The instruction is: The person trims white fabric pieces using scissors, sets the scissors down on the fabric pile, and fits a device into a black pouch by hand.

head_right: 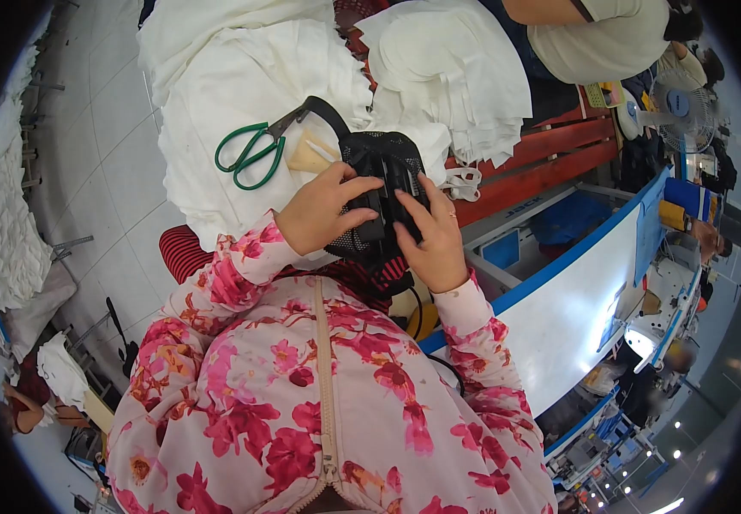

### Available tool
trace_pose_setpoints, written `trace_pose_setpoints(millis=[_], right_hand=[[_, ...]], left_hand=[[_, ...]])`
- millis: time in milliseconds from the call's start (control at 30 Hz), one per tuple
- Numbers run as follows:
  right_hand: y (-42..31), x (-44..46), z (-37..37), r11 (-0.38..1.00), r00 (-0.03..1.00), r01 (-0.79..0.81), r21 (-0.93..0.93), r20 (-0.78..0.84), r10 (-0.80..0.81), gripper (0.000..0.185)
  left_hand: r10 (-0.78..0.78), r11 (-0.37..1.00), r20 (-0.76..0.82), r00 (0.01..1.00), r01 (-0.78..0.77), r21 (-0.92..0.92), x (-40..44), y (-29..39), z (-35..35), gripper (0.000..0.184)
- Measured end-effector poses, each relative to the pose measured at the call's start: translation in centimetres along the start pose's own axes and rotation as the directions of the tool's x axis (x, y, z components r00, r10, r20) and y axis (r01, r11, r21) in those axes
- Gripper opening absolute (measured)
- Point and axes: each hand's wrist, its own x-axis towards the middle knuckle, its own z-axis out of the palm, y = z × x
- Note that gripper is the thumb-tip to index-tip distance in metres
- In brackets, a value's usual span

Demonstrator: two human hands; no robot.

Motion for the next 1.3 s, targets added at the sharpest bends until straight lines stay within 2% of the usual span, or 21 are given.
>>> trace_pose_setpoints(millis=[167,367,500,600,700,733,800,833,867,933,1033,1167,1267,1300], right_hand=[[-0.1,-0.3,0.8,0.999,0.997,-0.025,-0.04,0.07,0.028,0.077],[0.4,-0.5,1.0,0.996,0.989,-0.067,0.055,0.136,0.059,0.086],[-0.2,-0.4,1.5,0.987,0.99,-0.13,0.098,0.068,0.124,0.088],[0.1,0.0,2.3,0.983,0.987,-0.152,0.107,-0.027,0.156,0.086],[0.3,0.0,2.3,0.98,0.982,-0.169,0.107,-0.061,0.176,0.082],[0.4,-0.1,2.5,0.98,0.981,-0.171,0.097,-0.072,0.179,0.081],[0.3,-0.2,2.6,0.981,0.979,-0.177,0.083,-0.083,0.184,0.08],[0.1,-0.2,2.6,0.98,0.978,-0.184,0.079,-0.084,0.19,0.079],[0.1,-0.2,2.5,0.979,0.977,-0.191,0.074,-0.083,0.197,0.078],[0.1,-0.2,2.2,0.985,0.982,-0.168,0.047,-0.075,0.171,0.078],[0.5,-0.4,2.0,0.994,0.993,-0.11,0.001,-0.042,0.11,0.078],[1.6,-0.4,1.2,1.0,1.0,-0.011,-0.013,0.018,0.011,0.075],[3.4,-0.1,0.0,0.973,0.995,-0.103,0.207,0.034,0.098,0.07],[3.7,0.3,-0.4,0.909,0.989,-0.138,0.394,0.014,0.144,0.067]], left_hand=[[-0.034,0.999,0.003,0.999,0.034,-0.007,0.7,0.3,0.0,0.042],[-0.072,0.997,-0.045,0.996,0.07,-0.043,1.4,0.4,0.6,0.039],[-0.095,0.991,-0.075,0.993,0.087,-0.097,1.7,0.3,1.1,0.043],[-0.085,0.976,-0.019,0.996,0.08,-0.204,2.4,0.3,0.4,0.06],[-0.105,0.913,0.229,0.968,0.185,-0.362,3.1,0.3,-2.0,0.078],[0.034,0.954,0.272,0.962,0.05,-0.296,3.2,0.1,-2.8,0.082],[0.291,0.955,0.383,0.877,-0.239,-0.177,3.1,-0.4,-4.4,0.089],[0.282,0.959,0.481,0.83,-0.248,-0.135,3.1,-0.2,-5.5,0.088],[0.282,0.941,0.514,0.81,-0.337,0.015,3.4,0.3,-6.0,0.079],[0.267,0.815,0.569,0.778,-0.497,0.297,3.6,1.4,-6.7,0.061],[0.522,0.57,0.464,0.715,-0.698,0.434,4.9,0.3,-4.7,0.027],[0.613,0.686,0.351,0.708,-0.697,0.209,8.6,-0.3,-3.1,0.025],[0.578,0.768,0.399,0.712,-0.64,0.031,10.9,-1.4,-0.7,0.027],[0.654,0.751,0.332,0.679,-0.634,-0.184,12.2,-1.6,-0.1,0.031]])
